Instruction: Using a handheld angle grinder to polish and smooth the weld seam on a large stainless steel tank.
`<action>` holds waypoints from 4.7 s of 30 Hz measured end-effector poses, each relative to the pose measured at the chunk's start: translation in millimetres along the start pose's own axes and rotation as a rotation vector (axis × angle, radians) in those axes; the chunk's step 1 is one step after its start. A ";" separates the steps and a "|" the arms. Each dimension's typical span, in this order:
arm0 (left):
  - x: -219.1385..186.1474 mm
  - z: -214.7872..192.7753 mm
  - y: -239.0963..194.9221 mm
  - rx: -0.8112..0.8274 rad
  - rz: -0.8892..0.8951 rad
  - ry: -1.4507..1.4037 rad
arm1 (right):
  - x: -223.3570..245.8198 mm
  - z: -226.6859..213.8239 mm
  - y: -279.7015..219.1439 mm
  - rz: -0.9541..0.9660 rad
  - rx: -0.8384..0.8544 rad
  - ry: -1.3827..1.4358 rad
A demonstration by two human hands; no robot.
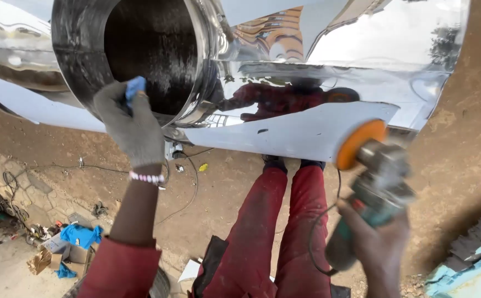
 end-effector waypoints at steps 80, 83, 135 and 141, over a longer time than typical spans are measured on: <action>74.2 62.7 9.6 0.307 -0.202 0.443 | 91.7 175.2 27.4 -0.051 0.021 -0.127; 72.8 60.7 7.2 0.317 -0.195 0.425 | 74.9 124.8 64.8 -0.094 -0.121 -0.085; 58.1 69.1 5.3 0.407 -0.240 0.439 | 108.6 195.8 5.2 -0.177 -0.002 -0.443; 58.8 68.1 4.0 0.476 -0.254 0.422 | 114.9 232.3 -7.8 -0.317 0.112 -0.586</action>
Point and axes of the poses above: each hand's wrist, its own y-axis towards the middle knuckle, its own z-axis out of the palm, x = y × z, the point moved 4 cm from there along y, towards the middle knuckle, and after that the axes turned 8 degrees about y, right-handed, at the moved point
